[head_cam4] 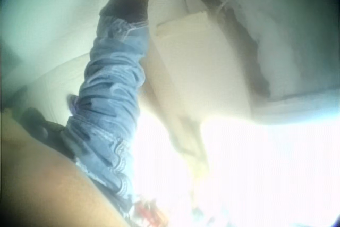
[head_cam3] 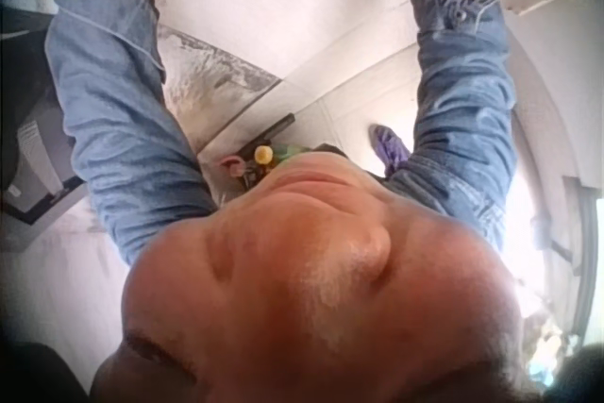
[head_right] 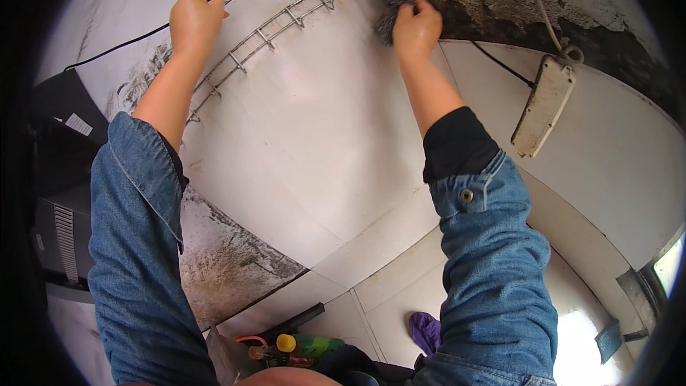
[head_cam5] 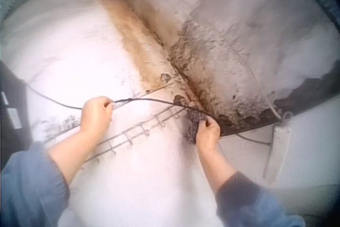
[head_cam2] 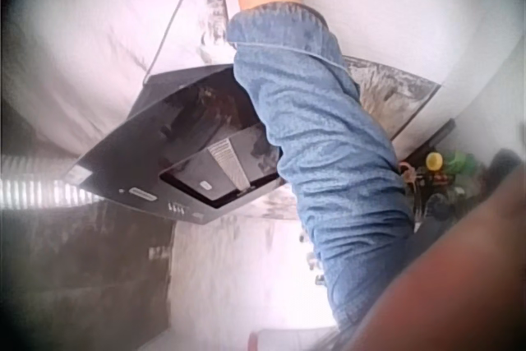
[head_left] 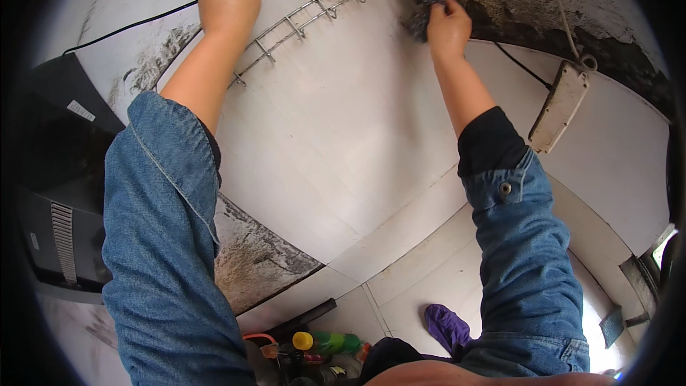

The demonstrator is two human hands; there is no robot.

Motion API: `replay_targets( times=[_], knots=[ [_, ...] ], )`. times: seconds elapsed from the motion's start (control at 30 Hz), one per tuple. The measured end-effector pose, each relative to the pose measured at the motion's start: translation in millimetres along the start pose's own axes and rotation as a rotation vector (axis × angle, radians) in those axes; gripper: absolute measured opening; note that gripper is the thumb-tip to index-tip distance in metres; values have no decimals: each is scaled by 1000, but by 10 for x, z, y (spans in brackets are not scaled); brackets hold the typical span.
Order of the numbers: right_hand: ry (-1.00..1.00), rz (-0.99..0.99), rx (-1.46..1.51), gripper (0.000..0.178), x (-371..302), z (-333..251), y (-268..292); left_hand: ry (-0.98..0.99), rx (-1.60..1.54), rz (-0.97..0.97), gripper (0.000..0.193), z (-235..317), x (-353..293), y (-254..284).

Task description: The person cleans a tiled wall in a kitchen using a purple cloth and a steel wool pad. They wipe the wall, rinse the cloth at the sink, scrub the wall with steel wool, and spray the wall with a cleaning solution.

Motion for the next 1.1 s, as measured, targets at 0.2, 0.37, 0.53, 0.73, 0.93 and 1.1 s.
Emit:
replay_targets(
  times=[0.2, 0.37, 0.53, 0.73, 0.93, 1.1],
  knots=[
    [216, -347, -422, 28, 42, 130, -615, -249, 542, -186, 22, -322, -235, -363],
    [85, -939, -1307, 22, -157, 515, -418, 38, 437, -250, 22, 56, -465, 24],
    [205, -1023, -1380, 22, -53, 995, 180, -149, 40, -420, 25, 250, -1486, -255],
    [211, -1072, -1279, 23, -292, 686, 453, -34, 122, -1095, 27, 273, -3036, 700],
    [-14, -1053, -911, 24, -1604, 425, 278, -380, 955, -1496, 31, 490, -3996, 1537],
    [-434, -891, -776, 25, -1896, 358, 987, -569, 1215, -1281, 33, 902, -4020, 1597]
  ],
)
Point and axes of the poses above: each hand's wrist, its own x-axis towards the middle knuckle, its own y-axis out of the back of the hand, z = x × y, the point moved 6 cm from there along x, towards the middle knuckle, and after that the axes turned 12 degrees about y, right-handed, at the moved point
